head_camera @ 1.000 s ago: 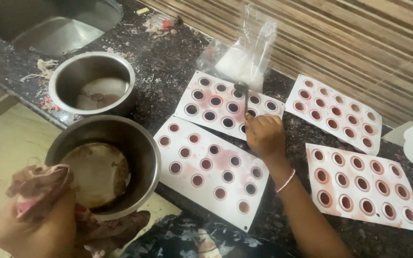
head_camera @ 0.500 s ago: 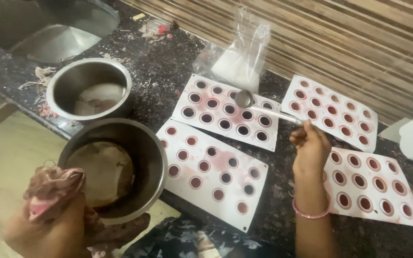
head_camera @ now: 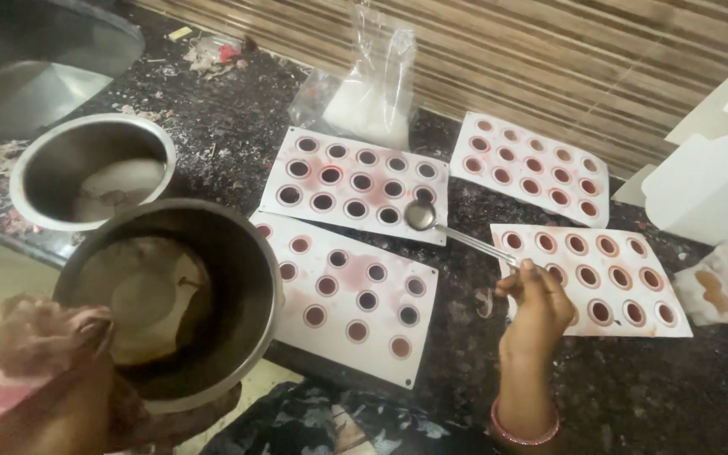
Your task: Pouring liquid wax into small molds and preparing the workspace.
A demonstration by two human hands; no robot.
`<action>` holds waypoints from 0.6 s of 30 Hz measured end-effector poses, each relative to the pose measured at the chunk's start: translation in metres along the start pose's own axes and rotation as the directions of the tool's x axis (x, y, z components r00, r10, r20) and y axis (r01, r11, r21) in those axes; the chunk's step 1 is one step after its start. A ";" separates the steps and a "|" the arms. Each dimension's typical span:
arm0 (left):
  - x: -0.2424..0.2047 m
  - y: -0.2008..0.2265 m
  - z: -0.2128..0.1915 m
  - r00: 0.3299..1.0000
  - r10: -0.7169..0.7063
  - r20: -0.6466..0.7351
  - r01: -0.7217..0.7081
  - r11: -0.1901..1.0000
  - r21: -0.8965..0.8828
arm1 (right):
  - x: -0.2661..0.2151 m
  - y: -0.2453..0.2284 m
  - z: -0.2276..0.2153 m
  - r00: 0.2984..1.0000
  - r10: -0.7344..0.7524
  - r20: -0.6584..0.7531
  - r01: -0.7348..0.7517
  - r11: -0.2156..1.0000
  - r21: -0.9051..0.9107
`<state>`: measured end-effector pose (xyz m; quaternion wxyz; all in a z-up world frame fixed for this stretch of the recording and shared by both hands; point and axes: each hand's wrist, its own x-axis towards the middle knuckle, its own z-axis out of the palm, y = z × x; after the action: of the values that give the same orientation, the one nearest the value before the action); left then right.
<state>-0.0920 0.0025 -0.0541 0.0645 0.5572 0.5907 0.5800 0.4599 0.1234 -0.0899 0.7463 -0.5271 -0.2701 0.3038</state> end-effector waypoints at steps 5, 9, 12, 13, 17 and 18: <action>0.034 0.036 0.052 1.000 0.001 0.031 -0.003 0.999 0.053 | -0.015 -0.017 -0.008 0.979 -0.188 -0.078 0.181 0.979 -0.091; 0.041 0.078 0.077 0.976 0.188 -0.107 -0.172 0.975 0.139 | -0.014 -0.013 -0.023 0.981 -0.189 -0.049 0.185 0.980 -0.076; 0.048 0.112 0.084 0.978 0.190 -0.082 -0.170 0.964 0.206 | -0.015 -0.012 -0.027 0.979 -0.195 -0.058 0.183 0.969 -0.165; 0.048 0.116 0.086 0.976 0.193 -0.102 -0.172 0.968 0.180 | -0.011 -0.006 -0.036 0.973 -0.229 -0.013 0.224 0.963 -0.147; 0.051 0.132 0.089 0.963 0.232 -0.137 -0.208 0.964 0.166 | -0.009 0.003 -0.038 0.948 -0.305 0.087 0.317 0.921 -0.227; 0.051 0.135 0.088 0.961 0.234 -0.148 -0.206 0.961 0.185 | -0.015 -0.007 -0.024 0.949 -0.298 0.102 0.313 0.926 -0.213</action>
<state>0.0315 0.0542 0.0485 -0.0977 0.5719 0.5749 0.5770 0.4685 0.0952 -0.0915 0.7101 -0.5494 -0.4067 0.1688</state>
